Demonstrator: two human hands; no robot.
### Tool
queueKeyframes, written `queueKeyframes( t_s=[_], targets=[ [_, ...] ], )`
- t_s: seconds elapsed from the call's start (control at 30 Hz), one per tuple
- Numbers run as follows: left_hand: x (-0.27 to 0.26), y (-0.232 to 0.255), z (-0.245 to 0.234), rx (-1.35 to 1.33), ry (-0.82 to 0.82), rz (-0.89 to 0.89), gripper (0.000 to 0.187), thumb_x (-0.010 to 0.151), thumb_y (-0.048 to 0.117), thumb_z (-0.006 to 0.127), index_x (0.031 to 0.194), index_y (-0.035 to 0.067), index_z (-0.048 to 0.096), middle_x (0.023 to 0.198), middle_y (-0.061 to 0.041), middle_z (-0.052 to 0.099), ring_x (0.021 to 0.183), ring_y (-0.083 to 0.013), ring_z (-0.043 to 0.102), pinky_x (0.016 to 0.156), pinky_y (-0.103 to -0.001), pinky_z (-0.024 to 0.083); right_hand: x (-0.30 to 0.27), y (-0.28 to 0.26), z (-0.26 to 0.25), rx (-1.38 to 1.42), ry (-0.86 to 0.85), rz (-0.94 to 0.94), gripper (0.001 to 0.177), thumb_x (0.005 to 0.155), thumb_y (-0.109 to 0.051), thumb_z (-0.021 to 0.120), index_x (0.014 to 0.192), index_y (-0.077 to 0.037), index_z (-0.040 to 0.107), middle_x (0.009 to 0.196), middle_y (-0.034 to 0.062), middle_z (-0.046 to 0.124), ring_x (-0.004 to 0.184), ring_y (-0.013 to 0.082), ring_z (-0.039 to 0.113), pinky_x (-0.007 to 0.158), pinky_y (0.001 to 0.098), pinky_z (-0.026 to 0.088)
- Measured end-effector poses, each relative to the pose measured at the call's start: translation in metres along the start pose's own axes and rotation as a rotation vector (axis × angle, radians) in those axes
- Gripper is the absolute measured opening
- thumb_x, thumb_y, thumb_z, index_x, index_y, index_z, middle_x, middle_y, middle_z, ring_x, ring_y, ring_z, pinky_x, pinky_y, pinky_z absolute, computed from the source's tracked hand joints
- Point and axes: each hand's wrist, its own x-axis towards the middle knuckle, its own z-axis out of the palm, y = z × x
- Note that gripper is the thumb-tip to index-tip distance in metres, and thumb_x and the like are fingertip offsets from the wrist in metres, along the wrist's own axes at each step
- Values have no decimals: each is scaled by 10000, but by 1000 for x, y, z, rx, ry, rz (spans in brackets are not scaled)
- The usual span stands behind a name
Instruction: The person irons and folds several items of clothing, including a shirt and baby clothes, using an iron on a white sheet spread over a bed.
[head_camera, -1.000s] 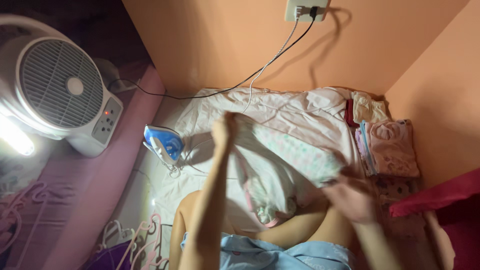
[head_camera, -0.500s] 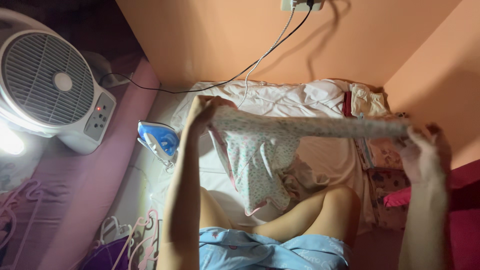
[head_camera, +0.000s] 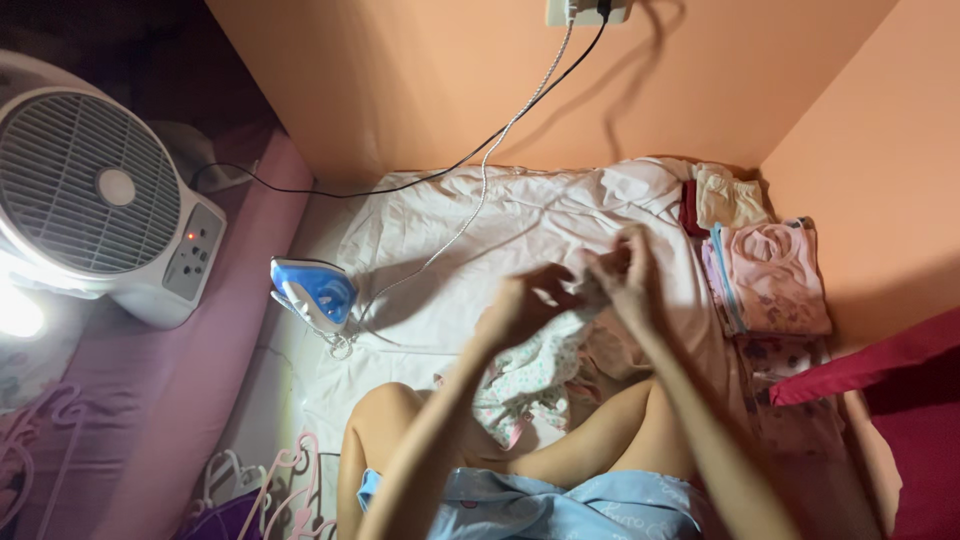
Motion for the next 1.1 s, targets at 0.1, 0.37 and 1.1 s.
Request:
queueKeyframes(
  t_s=[0.1, 0.37, 1.1],
  targets=[
    [4, 11, 13, -333, 161, 21, 244, 909, 156, 739, 1068, -24, 698, 930, -114, 779, 826, -137, 728, 749, -289, 582, -7, -33, 5, 439, -113, 307, 211, 1023, -244, 673, 1105, -51, 643, 883, 82, 617, 824, 149, 567, 744, 325, 492],
    [-3, -24, 24, -681, 159, -172, 276, 995, 101, 536, 1098, -88, 710, 927, -89, 756, 853, -134, 689, 781, -282, 549, -16, -40, -5, 348, -349, 86, 251, 907, -113, 717, 1129, -16, 651, 1036, 48, 743, 961, 115, 734, 856, 291, 602],
    [-27, 1, -18, -132, 292, 26, 179, 835, 91, 777, 986, -1, 754, 920, -162, 746, 757, -211, 741, 655, -319, 596, -14, -25, 7, 460, -436, 218, 318, 1039, -164, 558, 1333, -44, 539, 1239, 86, 618, 1027, 184, 665, 817, 337, 568]
  ],
)
